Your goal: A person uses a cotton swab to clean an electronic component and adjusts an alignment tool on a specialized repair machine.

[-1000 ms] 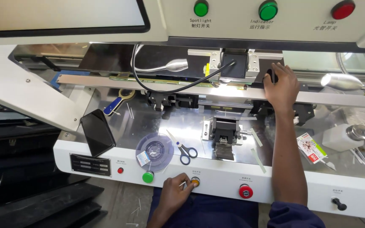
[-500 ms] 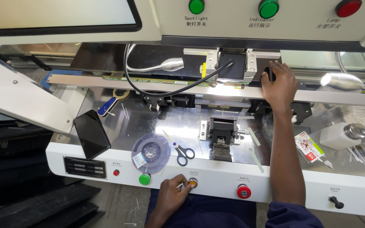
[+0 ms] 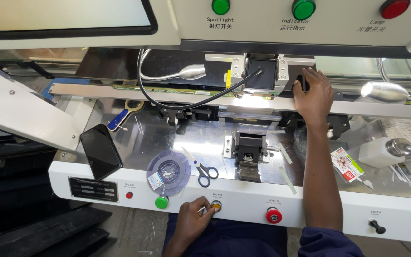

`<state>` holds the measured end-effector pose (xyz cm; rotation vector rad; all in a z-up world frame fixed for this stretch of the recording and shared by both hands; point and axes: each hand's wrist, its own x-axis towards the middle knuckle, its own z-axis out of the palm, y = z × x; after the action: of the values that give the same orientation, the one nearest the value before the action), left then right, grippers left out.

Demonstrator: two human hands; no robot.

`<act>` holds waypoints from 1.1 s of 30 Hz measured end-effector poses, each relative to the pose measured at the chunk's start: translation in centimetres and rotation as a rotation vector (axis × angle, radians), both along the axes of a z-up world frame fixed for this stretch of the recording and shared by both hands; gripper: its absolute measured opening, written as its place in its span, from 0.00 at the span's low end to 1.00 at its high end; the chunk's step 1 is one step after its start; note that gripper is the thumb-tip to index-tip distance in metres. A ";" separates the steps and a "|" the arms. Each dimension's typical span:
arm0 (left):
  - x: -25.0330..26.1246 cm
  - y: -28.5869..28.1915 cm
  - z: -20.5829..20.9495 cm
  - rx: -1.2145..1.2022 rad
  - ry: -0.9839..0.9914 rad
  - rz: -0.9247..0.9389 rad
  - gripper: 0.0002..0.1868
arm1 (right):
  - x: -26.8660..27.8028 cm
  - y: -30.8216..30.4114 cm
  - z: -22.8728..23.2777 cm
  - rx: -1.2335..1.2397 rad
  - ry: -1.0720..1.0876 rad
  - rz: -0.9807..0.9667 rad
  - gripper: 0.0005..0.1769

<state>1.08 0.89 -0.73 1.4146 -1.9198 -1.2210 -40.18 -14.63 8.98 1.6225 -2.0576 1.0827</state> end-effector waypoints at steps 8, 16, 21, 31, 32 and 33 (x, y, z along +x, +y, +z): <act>0.0 -0.1 -0.1 -0.007 0.009 -0.009 0.17 | 0.1 0.0 0.2 -0.005 -0.015 0.002 0.21; 0.0 0.0 0.0 0.013 -0.013 0.002 0.17 | 0.2 0.1 0.2 0.010 -0.022 -0.007 0.21; 0.1 0.1 0.2 0.009 0.008 0.008 0.17 | 0.2 0.2 0.1 0.005 -0.019 0.001 0.21; 0.1 0.1 -0.3 -0.002 0.014 -0.001 0.18 | 0.1 0.1 0.1 0.012 -0.013 -0.006 0.21; 0.1 0.1 -0.3 -0.010 0.019 -0.003 0.18 | 0.1 0.1 0.1 0.006 -0.008 -0.004 0.21; 0.0 0.0 -0.2 -0.010 0.019 -0.002 0.18 | 0.1 0.0 0.1 0.006 -0.008 -0.003 0.21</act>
<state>1.13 0.94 -0.94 1.3915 -1.9125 -1.2198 -40.09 -14.62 9.11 1.6197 -2.0697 1.0847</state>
